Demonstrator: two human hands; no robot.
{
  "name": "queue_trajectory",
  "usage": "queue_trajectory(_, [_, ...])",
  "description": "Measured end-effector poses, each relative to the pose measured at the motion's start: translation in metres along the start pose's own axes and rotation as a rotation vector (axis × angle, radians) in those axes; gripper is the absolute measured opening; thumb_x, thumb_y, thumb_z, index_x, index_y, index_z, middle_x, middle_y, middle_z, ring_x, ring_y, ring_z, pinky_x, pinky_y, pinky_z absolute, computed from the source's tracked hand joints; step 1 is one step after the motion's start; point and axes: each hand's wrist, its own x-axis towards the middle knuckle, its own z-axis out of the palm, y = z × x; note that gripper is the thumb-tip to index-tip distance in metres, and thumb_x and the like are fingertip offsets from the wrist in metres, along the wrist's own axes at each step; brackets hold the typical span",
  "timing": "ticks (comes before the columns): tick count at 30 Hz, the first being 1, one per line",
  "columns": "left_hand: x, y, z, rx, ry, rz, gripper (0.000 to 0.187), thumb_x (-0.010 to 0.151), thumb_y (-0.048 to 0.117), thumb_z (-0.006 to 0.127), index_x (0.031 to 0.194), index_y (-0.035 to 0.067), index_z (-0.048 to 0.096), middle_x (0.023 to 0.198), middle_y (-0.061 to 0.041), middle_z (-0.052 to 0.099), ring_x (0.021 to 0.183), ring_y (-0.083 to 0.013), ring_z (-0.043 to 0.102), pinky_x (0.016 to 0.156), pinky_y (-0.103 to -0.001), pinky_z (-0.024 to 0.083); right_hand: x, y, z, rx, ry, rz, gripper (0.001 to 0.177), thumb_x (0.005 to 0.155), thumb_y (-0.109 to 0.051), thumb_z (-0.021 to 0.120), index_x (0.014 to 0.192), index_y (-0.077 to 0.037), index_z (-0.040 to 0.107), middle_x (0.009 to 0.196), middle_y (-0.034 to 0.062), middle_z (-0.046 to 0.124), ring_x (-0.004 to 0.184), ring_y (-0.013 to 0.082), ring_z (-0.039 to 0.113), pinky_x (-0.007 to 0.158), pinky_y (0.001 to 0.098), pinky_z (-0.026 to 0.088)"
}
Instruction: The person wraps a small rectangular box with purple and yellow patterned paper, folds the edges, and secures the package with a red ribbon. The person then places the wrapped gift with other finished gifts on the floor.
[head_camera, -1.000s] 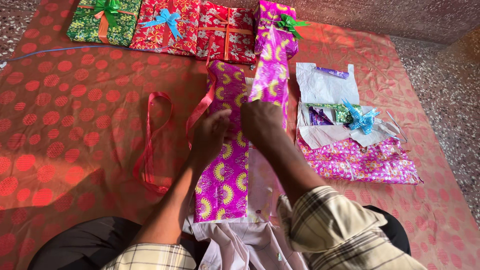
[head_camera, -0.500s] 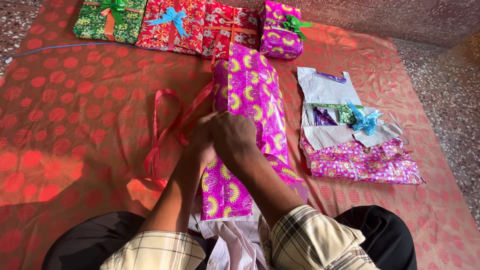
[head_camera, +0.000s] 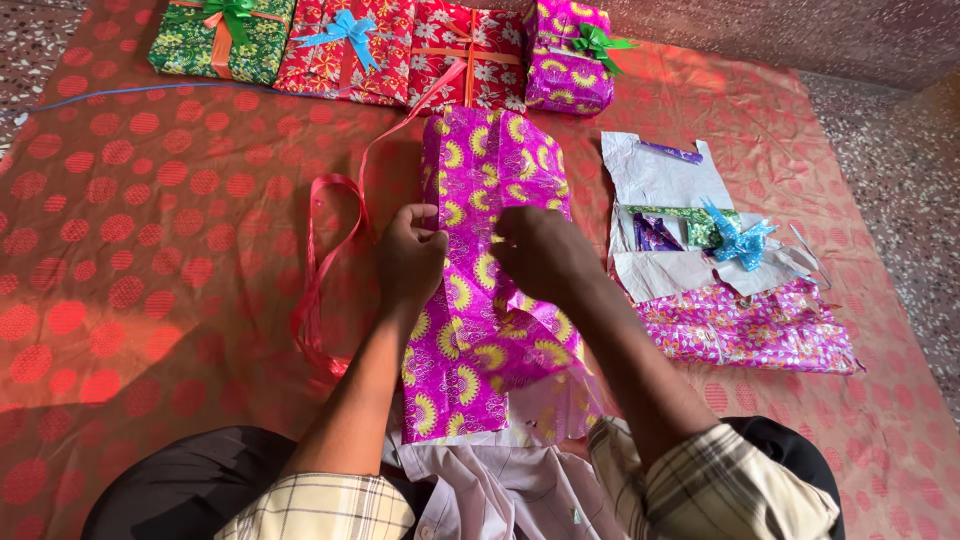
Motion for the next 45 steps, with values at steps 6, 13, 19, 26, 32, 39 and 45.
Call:
queue_trajectory(6, [-0.004,0.008,-0.004,-0.047,-0.143,0.03,0.037,0.086,0.005,0.065,0.123,0.006,0.066,0.084,-0.007,0.073,0.068,-0.016,0.072,0.064,-0.031,0.058,-0.006,0.08,0.053,0.219,0.22,0.285,0.068,0.087,-0.044,0.082,0.137,-0.005,0.057,0.134,0.0274,0.057,0.115,0.0417,0.061,0.094,0.0513,0.05])
queue_trajectory(13, [-0.021,0.017,0.015,0.396,-0.183,0.396,0.031,0.088,0.015,0.074,0.118,0.007,0.076,0.107,-0.018,0.07,0.095,-0.0294,0.069,0.085,-0.04,0.055,-0.016,0.11,0.069,1.005,0.136,0.57,0.084,0.092,-0.051,0.066,0.156,-0.006,0.036,0.152,0.0264,0.045,0.136,0.032,0.053,0.109,0.0447,0.047])
queue_trajectory(19, [-0.037,0.026,0.036,0.561,-0.285,0.567,0.03,0.095,0.012,0.064,0.124,0.008,0.073,0.127,-0.012,0.067,0.115,-0.0316,0.061,0.103,-0.046,0.047,-0.027,0.097,0.056,1.016,0.052,0.47,0.084,0.094,-0.052,0.058,0.162,-0.011,0.033,0.14,0.0291,0.063,0.126,0.0322,0.062,0.104,0.042,0.047])
queue_trajectory(26, [-0.046,0.024,0.043,0.699,-0.422,0.592,0.054,0.086,-0.003,0.057,0.135,0.017,0.067,0.146,-0.016,0.055,0.124,-0.0353,0.053,0.103,-0.056,0.039,-0.025,0.093,0.05,0.849,0.108,0.334,0.064,0.09,-0.025,0.066,0.148,-0.007,0.047,0.11,0.0097,0.072,0.075,0.0169,0.062,0.07,0.0341,0.052])
queue_trajectory(32, [-0.035,0.011,0.041,0.633,-0.146,0.655,0.041,0.092,0.004,0.06,0.134,0.003,0.065,0.144,-0.024,0.056,0.133,-0.0383,0.053,0.112,-0.053,0.039,-0.025,0.098,0.039,0.929,0.319,0.507,0.037,0.098,-0.006,0.048,0.129,0.001,0.066,0.092,0.0148,0.068,0.072,0.0191,0.058,0.064,0.0353,0.046])
queue_trajectory(39, [-0.031,0.006,0.038,0.786,-0.271,0.593,0.044,0.089,-0.005,0.055,0.132,0.001,0.064,0.139,-0.017,0.064,0.128,-0.0314,0.058,0.109,-0.05,0.04,-0.008,0.064,0.054,0.386,0.445,0.11,0.052,0.099,-0.01,0.036,0.148,0.0,0.05,0.146,0.0301,0.054,0.138,0.042,0.05,0.117,0.0485,0.039])
queue_trajectory(45, [-0.027,0.007,0.026,0.584,-0.285,0.665,0.044,0.09,-0.004,0.053,0.132,-0.001,0.065,0.136,-0.016,0.065,0.129,-0.0324,0.057,0.11,-0.048,0.04,0.008,0.024,0.073,0.266,0.143,0.318,0.068,0.092,-0.018,0.042,0.157,-0.004,0.03,0.164,0.0218,0.027,0.154,0.0387,0.018,0.122,0.0599,0.011])
